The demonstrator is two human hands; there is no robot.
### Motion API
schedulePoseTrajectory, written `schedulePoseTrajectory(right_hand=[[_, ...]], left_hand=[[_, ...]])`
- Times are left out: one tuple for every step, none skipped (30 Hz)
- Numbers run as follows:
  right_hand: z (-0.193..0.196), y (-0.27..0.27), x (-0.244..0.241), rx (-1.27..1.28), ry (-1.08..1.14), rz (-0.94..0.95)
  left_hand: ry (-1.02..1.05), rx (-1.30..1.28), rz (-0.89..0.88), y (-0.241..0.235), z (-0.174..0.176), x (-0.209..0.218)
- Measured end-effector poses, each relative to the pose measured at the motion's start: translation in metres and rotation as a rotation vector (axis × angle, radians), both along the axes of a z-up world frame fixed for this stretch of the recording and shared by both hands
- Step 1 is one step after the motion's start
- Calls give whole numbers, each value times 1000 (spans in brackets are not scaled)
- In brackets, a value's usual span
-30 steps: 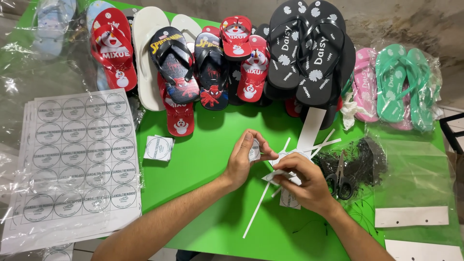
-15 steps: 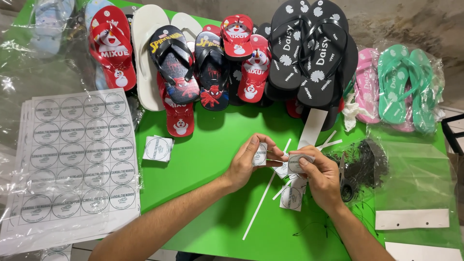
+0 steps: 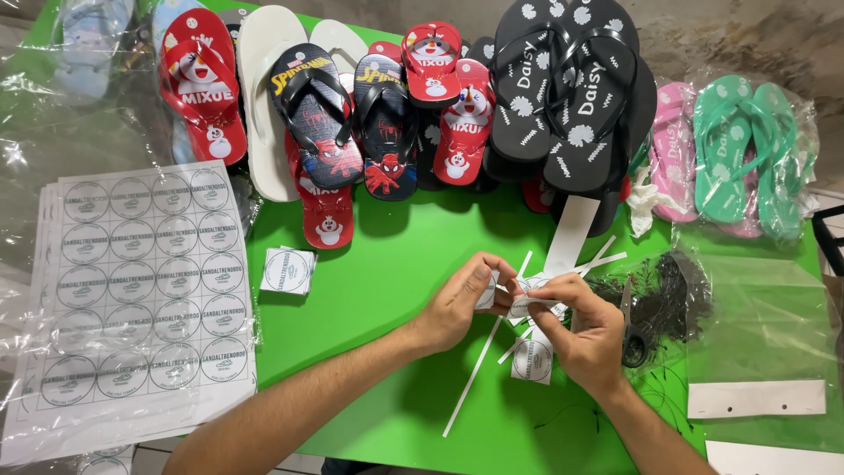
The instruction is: Cutting circular labels from a printed sheet and folding them manually.
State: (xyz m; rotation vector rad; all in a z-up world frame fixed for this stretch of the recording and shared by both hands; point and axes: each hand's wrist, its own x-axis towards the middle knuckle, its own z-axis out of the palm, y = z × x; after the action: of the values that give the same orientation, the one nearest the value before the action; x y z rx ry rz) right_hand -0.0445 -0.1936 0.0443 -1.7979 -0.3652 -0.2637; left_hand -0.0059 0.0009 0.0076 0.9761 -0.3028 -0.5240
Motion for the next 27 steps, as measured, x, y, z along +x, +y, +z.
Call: schedulePoseTrajectory(right_hand=[[3,4,-1,2,2,-2],[7,7,-2,-21,-17,9],[11,11,-2,-43,-37,20],[6,9,-3,-41,-38,19],[1,8,-3,-61,-77,27],[-3,6,-3,-80,-117,35],[-4,5,-3,-80,-119,36],[-4,5,-3,-146,-165,37],[-5,4,-3,-213,-210,39],[-5,5,-3,-213,-210,39],[-6,5,-3,-270,-233,21],[-6,5,-3,-327,-255,3],[-2,9,-2,-328,-254,3],[2,13,-1,-375,-283,-6],[6,16,0,-423,-313,-15],[5,16,1,-424,-314,-14],[4,16,2,-455,-338,-10],[4,16,3,-487,-364,-6],[4,17,2,-488,-367,-5],[6,18,2,-526,-355,-13],[7,19,2,-564,-344,-20],[8,19,3,-565,-351,-21],[8,20,3,-567,-347,-18],[8,21,2,-569,-342,-14],[6,20,2,-569,-348,-15],[3,20,2,-586,-354,9],[1,19,3,-603,-360,33]], left_hand=[[2,2,-2,0,-1,0],[-14,-20,-48,-1,-2,0],[-31,-41,-94,-1,-3,0],[-32,-39,-95,-1,-4,0],[-32,-24,-125,-1,-5,0],[-33,-9,-155,0,-5,0],[-35,-8,-154,2,-1,1],[-34,36,-194,3,3,1],[-34,79,-235,5,7,2],[-34,79,-234,5,8,1],[-39,77,-256,5,9,0],[-45,75,-278,5,11,0],[-44,74,-278,5,9,0],[-31,24,-288,4,8,0],[-19,-27,-298,4,6,-1],[-20,-27,-297,4,5,-1],[-6,-1,-290,3,5,-1],[6,26,-283,3,4,0],[4,25,-282,2,3,-1],[24,37,-258,2,2,-1],[45,50,-234,1,2,-1],[37,50,-232,0,0,-1],[39,28,-218,-2,-3,0],[42,5,-204,-3,-6,-1],[36,5,-202,0,-1,1],[3,53,-206,2,4,2],[-30,102,-210,5,9,3]])
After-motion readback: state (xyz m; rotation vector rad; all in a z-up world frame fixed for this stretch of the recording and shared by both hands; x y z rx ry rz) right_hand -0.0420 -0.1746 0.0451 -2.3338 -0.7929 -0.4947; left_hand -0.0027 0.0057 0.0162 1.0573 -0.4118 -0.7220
